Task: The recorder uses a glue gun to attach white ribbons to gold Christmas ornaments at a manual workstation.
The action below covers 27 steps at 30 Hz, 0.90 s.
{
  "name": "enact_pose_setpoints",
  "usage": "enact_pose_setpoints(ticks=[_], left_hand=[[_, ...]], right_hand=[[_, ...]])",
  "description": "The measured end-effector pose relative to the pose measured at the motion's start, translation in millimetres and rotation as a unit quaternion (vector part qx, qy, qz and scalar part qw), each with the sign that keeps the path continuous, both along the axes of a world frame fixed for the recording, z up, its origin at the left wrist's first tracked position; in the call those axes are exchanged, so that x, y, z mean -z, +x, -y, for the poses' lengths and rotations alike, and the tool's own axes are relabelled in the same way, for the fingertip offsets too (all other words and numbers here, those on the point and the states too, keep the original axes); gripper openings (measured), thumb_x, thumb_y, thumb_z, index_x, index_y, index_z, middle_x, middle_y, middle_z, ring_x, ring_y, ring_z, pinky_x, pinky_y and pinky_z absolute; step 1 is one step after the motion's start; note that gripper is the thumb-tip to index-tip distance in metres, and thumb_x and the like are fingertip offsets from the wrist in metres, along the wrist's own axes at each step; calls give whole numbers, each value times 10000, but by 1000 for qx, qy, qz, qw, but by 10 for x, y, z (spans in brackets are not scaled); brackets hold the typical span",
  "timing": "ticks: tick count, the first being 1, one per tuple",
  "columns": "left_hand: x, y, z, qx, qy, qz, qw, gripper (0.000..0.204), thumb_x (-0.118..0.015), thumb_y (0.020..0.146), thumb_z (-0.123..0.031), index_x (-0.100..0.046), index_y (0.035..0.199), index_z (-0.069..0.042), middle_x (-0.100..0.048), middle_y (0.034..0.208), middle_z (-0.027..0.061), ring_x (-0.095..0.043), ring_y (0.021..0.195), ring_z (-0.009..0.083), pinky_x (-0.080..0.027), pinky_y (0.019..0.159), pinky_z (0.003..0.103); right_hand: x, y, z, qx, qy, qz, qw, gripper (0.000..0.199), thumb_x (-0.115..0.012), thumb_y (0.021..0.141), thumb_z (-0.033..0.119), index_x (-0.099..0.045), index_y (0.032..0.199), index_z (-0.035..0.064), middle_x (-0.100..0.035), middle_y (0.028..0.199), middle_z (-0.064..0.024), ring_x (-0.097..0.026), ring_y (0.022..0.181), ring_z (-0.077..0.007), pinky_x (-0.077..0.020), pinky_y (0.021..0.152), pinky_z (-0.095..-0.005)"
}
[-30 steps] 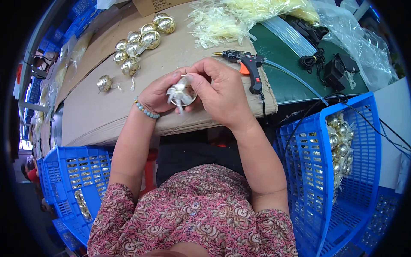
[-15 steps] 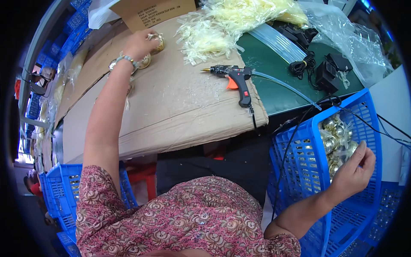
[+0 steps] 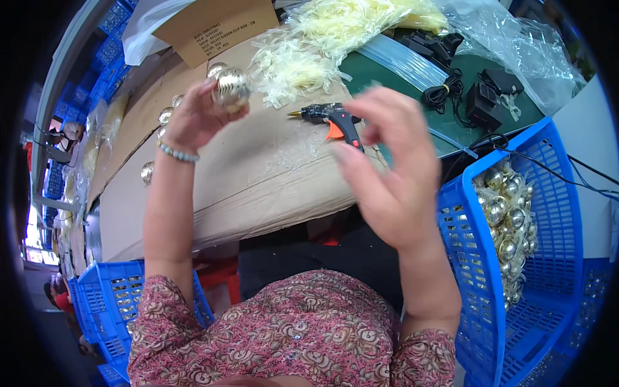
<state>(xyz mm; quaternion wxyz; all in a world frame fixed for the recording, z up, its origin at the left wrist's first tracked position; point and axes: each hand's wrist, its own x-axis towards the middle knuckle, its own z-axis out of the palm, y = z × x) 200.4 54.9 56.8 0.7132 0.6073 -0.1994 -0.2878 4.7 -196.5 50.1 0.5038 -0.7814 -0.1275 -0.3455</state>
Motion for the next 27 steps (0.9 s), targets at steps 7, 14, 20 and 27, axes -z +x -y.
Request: enact_pose_setpoints(ticks=[7,14,20,27], left_hand=[[219,-523,168,66,-197,-160,965,470,-420,946,-374,-488,1267,-37,-621,1104,113,-616,942,229,-516,775,366],[443,-481,123,5,-214,-200,956,490,-458,944,-476,-553,1159,-46,-631,1025,88,-611,929,204,-517,750,353],[582,-465,179,9,-231,-229,946,377,-488,947,-407,-573,1103,-75,-630,1006,64,-612,899,168,-522,749,364],[540,-446,140,45,-208,-241,947,376,-480,930,-370,-580,1096,-48,-639,971,97,-628,842,209,-534,715,377]], right_hand=[[125,564,-631,-74,43,-31,996,333,-678,759,30,-605,1082,-1,-585,1024,-90,-527,809,-119,-445,745,-250],[193,590,-665,-164,160,-50,972,157,-637,851,87,-635,945,-39,-628,899,-76,-546,806,-110,-441,743,-250],[283,885,-812,-182,222,-134,948,132,-630,843,35,-662,965,-1,-557,1099,-66,-525,883,-94,-440,766,-224],[359,1043,-872,-166,308,-113,930,114,-655,842,51,-652,938,-11,-612,881,-30,-566,720,-61,-484,543,-176]])
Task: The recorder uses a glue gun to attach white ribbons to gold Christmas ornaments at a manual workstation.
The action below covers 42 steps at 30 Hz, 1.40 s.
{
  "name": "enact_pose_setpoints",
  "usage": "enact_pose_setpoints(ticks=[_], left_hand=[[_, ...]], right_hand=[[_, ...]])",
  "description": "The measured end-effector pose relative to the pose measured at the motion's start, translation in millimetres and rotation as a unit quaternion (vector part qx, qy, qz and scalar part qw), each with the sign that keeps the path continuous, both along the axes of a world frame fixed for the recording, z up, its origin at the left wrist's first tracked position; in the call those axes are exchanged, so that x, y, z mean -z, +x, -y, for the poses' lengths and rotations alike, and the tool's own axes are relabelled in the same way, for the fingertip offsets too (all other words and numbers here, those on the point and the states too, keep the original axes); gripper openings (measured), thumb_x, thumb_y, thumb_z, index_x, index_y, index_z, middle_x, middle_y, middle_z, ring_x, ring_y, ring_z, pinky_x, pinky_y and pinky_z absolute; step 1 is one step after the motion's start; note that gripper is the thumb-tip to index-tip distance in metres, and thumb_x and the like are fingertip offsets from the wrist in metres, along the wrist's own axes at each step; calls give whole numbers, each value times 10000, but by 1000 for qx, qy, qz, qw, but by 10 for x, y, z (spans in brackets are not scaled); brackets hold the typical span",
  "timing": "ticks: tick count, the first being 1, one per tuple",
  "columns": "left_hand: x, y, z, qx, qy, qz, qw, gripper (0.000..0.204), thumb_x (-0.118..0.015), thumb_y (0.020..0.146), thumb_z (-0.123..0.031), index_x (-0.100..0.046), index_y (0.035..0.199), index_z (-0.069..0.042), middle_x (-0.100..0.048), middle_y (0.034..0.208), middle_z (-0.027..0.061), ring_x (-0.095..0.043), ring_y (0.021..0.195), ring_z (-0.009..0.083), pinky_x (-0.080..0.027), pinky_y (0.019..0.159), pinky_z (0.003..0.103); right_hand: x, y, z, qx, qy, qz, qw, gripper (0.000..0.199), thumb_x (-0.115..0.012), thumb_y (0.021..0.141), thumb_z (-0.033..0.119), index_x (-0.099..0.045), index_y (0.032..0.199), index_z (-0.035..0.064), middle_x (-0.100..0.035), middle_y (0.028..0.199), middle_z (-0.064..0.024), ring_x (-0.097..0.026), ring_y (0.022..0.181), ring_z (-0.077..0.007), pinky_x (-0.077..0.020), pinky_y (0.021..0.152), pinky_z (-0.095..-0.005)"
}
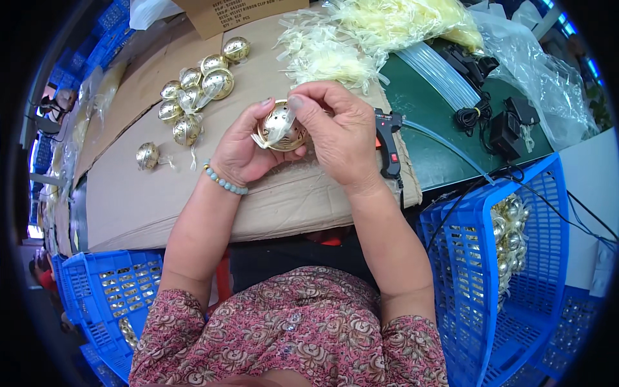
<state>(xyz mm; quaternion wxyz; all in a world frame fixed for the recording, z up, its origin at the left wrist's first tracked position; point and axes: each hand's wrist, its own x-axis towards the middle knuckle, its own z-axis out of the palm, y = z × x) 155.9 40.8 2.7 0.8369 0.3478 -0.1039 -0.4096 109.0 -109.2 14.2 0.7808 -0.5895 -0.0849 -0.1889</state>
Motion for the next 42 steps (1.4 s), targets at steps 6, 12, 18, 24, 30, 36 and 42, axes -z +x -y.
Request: enact_pose_setpoints(ticks=[6,12,18,24,30,36,42], left_hand=[[44,43,-25,57,-25,24,998,462,-509,878,-288,-501,1244,-6,-621,1038,174,-635,900,297,-540,746,380],[21,2,5,63,32,58,996,530,-516,837,-316,-465,1243,22,-590,1083,181,-614,927,332,-517,760,405],[125,-2,5,70,12,22,997,543,-548,859,-357,-449,1267,-12,-588,1085,156,-611,915,296,-513,726,396],[101,0,59,54,51,97,993,339,-616,857,-258,-539,1109,-44,-625,941,132,-631,805,261,-540,690,353],[61,34,-3,-76,0,-29,997,300,-593,861,-210,-519,1106,-53,-611,972,162,-620,845,295,-532,709,377],[83,51,32,-138,-14,-62,988,261,-584,875,-232,-528,1074,-71,-605,999,176,-614,863,311,-522,751,408],[111,72,11,-187,-21,-76,979,215,-573,883,-231,-534,1045,-96,-604,1010,186,-614,871,325,-519,766,413]], right_hand=[[-59,54,7,13,23,-30,999,135,-654,846,47,-615,955,-21,-612,748,-23,-540,641,-42,-462,584,-181],[41,123,44,40,19,5,999,126,-642,847,37,-611,950,-29,-609,749,-13,-533,643,-32,-447,571,-171],[38,88,6,32,0,-20,999,136,-654,834,50,-622,949,-16,-609,744,-9,-539,653,-37,-452,574,-176],[35,-4,64,49,-40,-28,998,130,-648,823,70,-635,926,-8,-616,747,-23,-550,674,-61,-456,603,-207],[-5,-505,637,367,-572,-163,716,270,-688,801,289,-635,803,24,-632,727,-133,-607,636,-279,-465,597,-362],[92,-498,754,286,-560,-247,737,325,-722,769,301,-622,759,-8,-611,634,-114,-601,595,-223,-455,569,-336],[175,-567,825,218,-231,-253,914,291,-717,782,252,-617,866,-8,-623,736,-55,-575,629,-114,-437,582,-230]])
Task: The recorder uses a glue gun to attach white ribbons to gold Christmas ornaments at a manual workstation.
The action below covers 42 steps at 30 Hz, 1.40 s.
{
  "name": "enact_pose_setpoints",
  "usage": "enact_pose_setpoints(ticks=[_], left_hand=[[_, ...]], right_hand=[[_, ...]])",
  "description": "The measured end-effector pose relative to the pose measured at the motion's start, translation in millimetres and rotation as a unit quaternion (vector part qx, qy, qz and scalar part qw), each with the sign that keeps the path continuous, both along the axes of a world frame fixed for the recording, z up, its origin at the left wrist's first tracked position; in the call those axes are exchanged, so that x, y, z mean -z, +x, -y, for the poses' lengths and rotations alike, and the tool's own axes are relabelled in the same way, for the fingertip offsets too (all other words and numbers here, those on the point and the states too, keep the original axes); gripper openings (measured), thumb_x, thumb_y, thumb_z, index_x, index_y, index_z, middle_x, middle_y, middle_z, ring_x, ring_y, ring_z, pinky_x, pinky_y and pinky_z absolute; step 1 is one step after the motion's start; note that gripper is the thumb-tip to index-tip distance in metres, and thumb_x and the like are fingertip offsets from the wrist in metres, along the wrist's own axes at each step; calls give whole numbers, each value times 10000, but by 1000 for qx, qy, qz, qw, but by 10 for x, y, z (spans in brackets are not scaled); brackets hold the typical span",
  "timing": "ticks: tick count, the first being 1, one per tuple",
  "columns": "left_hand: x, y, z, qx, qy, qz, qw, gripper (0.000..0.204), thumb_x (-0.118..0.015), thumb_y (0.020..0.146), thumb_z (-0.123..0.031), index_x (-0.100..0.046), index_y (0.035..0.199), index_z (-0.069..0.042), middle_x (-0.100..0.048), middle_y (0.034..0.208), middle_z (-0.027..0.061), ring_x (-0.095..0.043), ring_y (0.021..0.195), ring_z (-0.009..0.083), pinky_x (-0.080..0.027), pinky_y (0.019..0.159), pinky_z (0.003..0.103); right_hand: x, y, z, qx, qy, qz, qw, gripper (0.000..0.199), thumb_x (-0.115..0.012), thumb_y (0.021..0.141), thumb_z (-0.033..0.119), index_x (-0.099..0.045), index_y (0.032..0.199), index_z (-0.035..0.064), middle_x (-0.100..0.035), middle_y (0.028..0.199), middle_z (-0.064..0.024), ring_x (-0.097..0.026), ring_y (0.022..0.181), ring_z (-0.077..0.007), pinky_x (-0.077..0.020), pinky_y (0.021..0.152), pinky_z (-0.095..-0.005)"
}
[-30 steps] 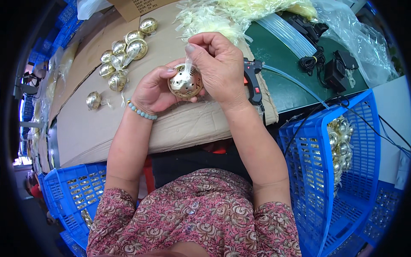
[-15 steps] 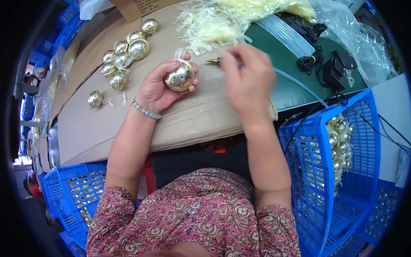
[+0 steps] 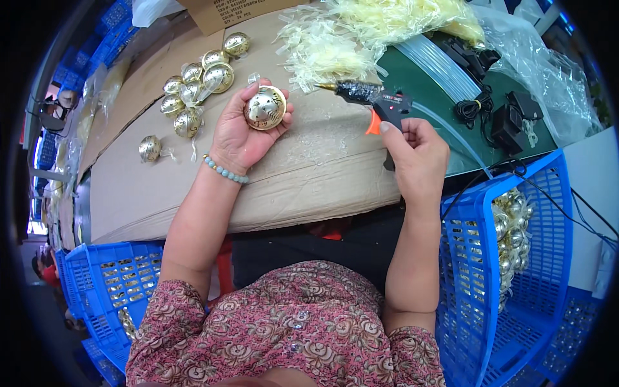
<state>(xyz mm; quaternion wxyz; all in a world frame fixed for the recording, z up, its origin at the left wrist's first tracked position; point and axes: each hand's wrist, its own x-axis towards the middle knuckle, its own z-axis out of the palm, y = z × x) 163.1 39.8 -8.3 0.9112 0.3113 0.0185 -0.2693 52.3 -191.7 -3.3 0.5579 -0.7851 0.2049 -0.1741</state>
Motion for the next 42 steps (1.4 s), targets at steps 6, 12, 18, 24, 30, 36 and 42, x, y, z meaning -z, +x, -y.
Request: enact_pose_setpoints(ticks=[6,12,18,24,30,36,42], left_hand=[[44,22,-6,0,3,-10,1000,194,-571,887,-245,-546,1036,-125,-623,983,156,-619,871,311,-510,730,405],[8,0,18,-14,-3,-27,1000,182,-564,892,-260,-560,1019,-130,-630,987,137,-606,885,281,-504,726,404],[44,10,28,-25,-6,-33,999,188,-566,891,-260,-562,1027,-131,-629,1004,141,-594,902,259,-509,735,405],[28,3,39,-37,4,-44,998,200,-575,885,-256,-557,1045,-136,-628,1013,145,-595,909,264,-509,750,411],[13,-8,55,-42,12,-39,998,204,-579,883,-252,-555,1046,-133,-626,1018,146,-595,918,266,-504,763,414],[33,0,50,-34,18,-30,999,204,-580,885,-253,-553,1050,-136,-629,999,126,-604,908,269,-498,755,410],[-4,-40,40,-55,47,-3,997,214,-594,880,-245,-555,1053,-127,-635,971,101,-631,863,288,-496,748,405]], right_hand=[[-57,-51,-236,-205,376,93,899,394,-635,825,169,-489,1143,-11,-579,802,-76,-564,629,-127,-456,591,-229],[42,-25,-378,-234,393,84,885,396,-617,848,210,-496,1152,-12,-612,835,-90,-557,647,-114,-445,595,-219],[7,16,-553,-247,307,120,911,318,-571,891,158,-530,1152,-20,-648,979,-119,-505,671,-76,-430,642,-214],[26,39,-616,-233,281,114,924,277,-583,891,153,-540,1105,-17,-627,907,-76,-479,672,-69,-403,629,-207],[31,43,-652,-211,284,127,927,256,-602,891,185,-558,1050,-11,-593,842,-44,-470,655,-64,-388,606,-204],[85,27,-576,-200,287,117,930,238,-597,898,183,-560,1040,-5,-574,805,-30,-469,627,-65,-386,576,-199],[-30,33,-130,-73,99,82,989,240,-553,923,201,-622,1028,-2,-596,786,-8,-476,610,-50,-392,545,-212]])
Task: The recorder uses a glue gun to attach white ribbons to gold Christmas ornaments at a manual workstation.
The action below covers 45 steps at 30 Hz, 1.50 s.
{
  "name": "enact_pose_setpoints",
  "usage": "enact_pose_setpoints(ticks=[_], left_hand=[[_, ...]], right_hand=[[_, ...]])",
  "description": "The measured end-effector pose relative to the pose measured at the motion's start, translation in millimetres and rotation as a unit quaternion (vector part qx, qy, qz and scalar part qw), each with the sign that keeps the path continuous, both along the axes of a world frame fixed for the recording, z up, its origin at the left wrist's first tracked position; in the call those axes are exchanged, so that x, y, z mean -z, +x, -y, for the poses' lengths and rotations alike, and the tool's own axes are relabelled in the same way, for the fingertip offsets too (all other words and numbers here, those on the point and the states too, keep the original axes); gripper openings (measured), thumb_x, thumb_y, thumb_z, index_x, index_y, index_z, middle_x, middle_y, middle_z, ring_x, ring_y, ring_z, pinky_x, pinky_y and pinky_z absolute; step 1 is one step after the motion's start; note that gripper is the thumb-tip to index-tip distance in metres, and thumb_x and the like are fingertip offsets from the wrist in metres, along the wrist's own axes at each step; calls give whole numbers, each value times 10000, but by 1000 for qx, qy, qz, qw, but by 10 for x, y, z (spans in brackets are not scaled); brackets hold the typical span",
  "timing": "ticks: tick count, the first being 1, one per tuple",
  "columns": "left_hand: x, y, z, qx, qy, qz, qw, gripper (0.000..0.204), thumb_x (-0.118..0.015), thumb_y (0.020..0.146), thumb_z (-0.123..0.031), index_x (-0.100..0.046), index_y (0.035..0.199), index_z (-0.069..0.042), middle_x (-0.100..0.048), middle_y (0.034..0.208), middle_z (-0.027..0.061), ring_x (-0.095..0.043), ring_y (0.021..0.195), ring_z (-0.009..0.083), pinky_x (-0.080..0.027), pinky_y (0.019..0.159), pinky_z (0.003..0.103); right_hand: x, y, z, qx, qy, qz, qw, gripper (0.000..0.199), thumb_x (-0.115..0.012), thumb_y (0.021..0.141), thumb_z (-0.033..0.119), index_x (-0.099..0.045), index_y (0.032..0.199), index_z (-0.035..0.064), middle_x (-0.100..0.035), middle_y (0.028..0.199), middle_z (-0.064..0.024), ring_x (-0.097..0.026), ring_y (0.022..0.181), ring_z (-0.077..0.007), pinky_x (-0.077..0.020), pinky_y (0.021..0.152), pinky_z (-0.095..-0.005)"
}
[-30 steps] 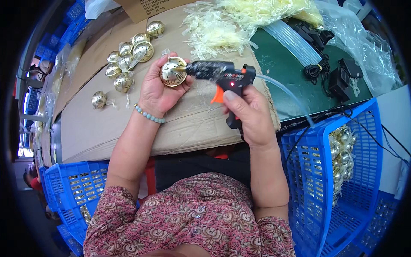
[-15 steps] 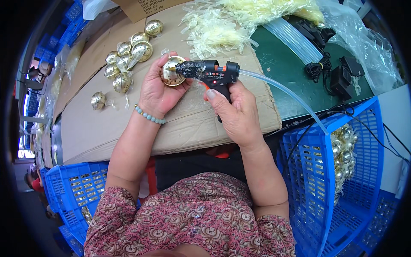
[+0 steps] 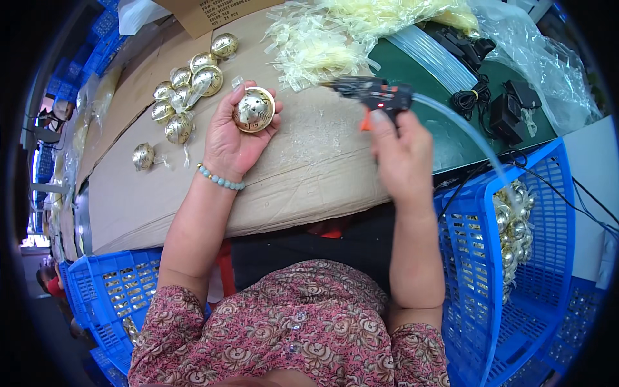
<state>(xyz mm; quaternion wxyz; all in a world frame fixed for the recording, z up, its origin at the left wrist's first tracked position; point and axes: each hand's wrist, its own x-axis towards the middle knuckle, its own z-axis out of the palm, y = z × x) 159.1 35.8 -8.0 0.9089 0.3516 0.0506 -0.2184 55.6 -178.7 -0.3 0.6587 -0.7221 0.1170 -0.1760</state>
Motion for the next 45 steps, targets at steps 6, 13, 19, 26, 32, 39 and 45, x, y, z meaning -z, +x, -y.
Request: enact_pose_setpoints(ticks=[6,13,19,26,32,39,45], left_hand=[[-50,-22,-40,-111,87,56,988,231,-603,877,-250,-553,1046,-100,-633,934,66,-641,820,244,-507,685,349],[-97,-20,-111,-98,67,52,992,238,-614,870,-257,-556,1030,-90,-630,917,55,-643,799,229,-509,678,339],[-155,-34,-151,-57,40,57,996,204,-606,878,-243,-571,1003,-85,-628,915,54,-644,785,233,-505,664,336],[-215,1,-240,-37,58,68,995,215,-614,871,-247,-573,1023,-99,-638,959,68,-652,828,258,-502,690,348],[-186,55,-276,-28,52,58,997,220,-613,866,-254,-576,1038,-122,-641,1008,85,-648,850,278,-501,711,371],[-202,-3,-320,35,11,106,994,266,-594,870,-260,-556,1070,-89,-589,1145,156,-647,858,293,-521,702,371],[-207,-38,-239,208,-57,188,958,359,-602,839,-265,-519,1076,-9,-460,1287,255,-663,803,291,-550,639,330]], right_hand=[[-186,89,251,257,-592,-118,754,188,-598,868,200,-674,824,34,-638,785,-80,-594,665,-237,-471,640,-357],[-92,732,-561,33,-528,112,841,79,-658,761,128,-677,782,54,-631,806,-91,-576,826,-297,-464,736,-396],[47,917,-444,-12,-516,127,847,98,-657,738,119,-672,798,43,-607,800,-106,-561,813,-309,-456,738,-388],[-18,786,-401,-10,-454,140,880,98,-649,748,131,-658,767,35,-606,769,-109,-558,832,-299,-453,742,-368],[82,1092,-566,-1,-561,112,821,85,-635,763,127,-672,775,51,-627,803,-110,-559,839,-301,-455,745,-350],[-299,585,-143,-207,-132,44,968,106,-608,802,116,-593,742,30,-576,931,-27,-513,858,-153,-392,795,-273],[-370,469,-16,-282,12,63,957,78,-577,796,108,-584,743,52,-522,1080,-52,-447,996,-131,-309,894,-264]])
